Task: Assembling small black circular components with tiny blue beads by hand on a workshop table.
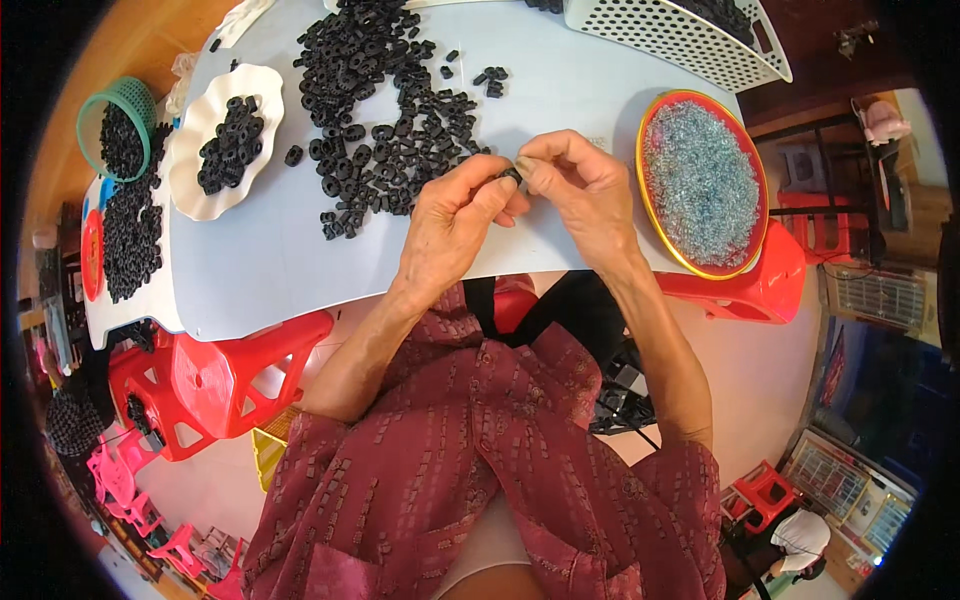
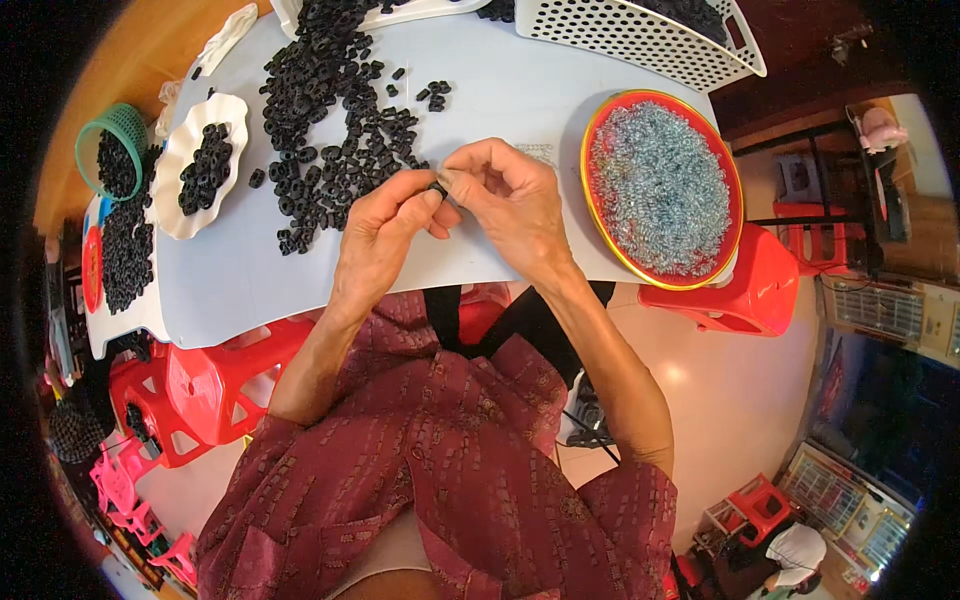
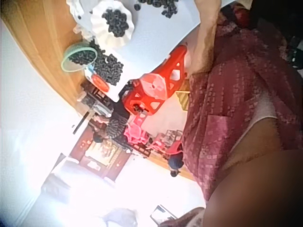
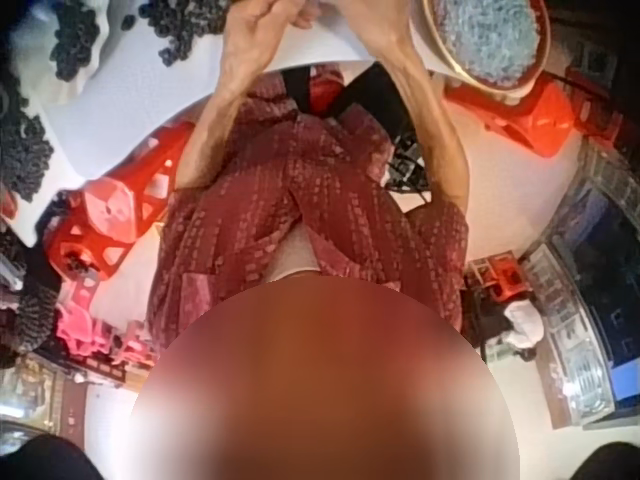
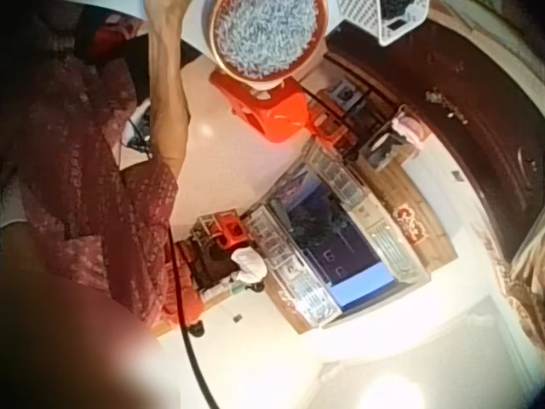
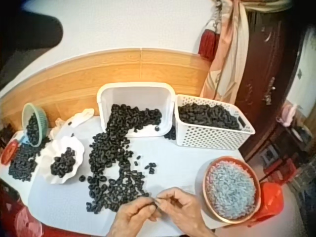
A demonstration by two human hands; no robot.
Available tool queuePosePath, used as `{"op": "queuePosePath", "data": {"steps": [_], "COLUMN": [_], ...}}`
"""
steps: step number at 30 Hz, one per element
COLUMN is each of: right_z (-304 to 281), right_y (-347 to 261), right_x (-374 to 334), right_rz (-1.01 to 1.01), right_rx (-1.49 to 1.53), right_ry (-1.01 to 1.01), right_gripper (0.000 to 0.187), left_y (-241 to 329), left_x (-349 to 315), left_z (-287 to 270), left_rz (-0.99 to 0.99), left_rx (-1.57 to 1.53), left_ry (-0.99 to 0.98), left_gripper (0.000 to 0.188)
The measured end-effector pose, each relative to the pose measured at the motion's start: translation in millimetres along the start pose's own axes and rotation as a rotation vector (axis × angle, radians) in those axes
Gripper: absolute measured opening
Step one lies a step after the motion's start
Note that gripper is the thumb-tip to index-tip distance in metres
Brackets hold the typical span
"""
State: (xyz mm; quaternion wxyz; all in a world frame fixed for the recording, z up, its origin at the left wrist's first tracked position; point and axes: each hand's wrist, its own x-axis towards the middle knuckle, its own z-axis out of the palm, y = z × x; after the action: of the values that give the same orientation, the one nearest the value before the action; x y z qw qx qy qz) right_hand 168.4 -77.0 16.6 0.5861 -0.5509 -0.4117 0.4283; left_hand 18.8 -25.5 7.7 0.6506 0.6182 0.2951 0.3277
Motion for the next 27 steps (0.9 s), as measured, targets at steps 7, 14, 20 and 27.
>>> {"op": "queuePosePath", "data": {"steps": [7, 14, 20, 27], "right_z": [-8, -10, -7, -6], "right_y": [5, 11, 15, 14], "right_x": [-4, -6, -8, -8], "right_rz": [-0.016, -0.062, -0.136, -0.194], "right_rx": [0.002, 0.044, -0.012, -0.132], "right_ry": [-0.042, -0.015, 0.047, 0.036], "right_gripper": [0.015, 0.014, 0.011, 0.014], "left_y": [-2, 1, 3, -1], "left_x": [1, 2, 7, 10], "left_z": [-1, -1, 2, -2], "left_rz": [-0.011, -0.045, -0.038, -0.056], "left_rx": [0.013, 0.061, 0.144, 0.124], "left_ry": [-0.013, -0.043, -0.069, -0.098], "left_gripper": [0.022, 0.024, 0.022, 0.024]}}
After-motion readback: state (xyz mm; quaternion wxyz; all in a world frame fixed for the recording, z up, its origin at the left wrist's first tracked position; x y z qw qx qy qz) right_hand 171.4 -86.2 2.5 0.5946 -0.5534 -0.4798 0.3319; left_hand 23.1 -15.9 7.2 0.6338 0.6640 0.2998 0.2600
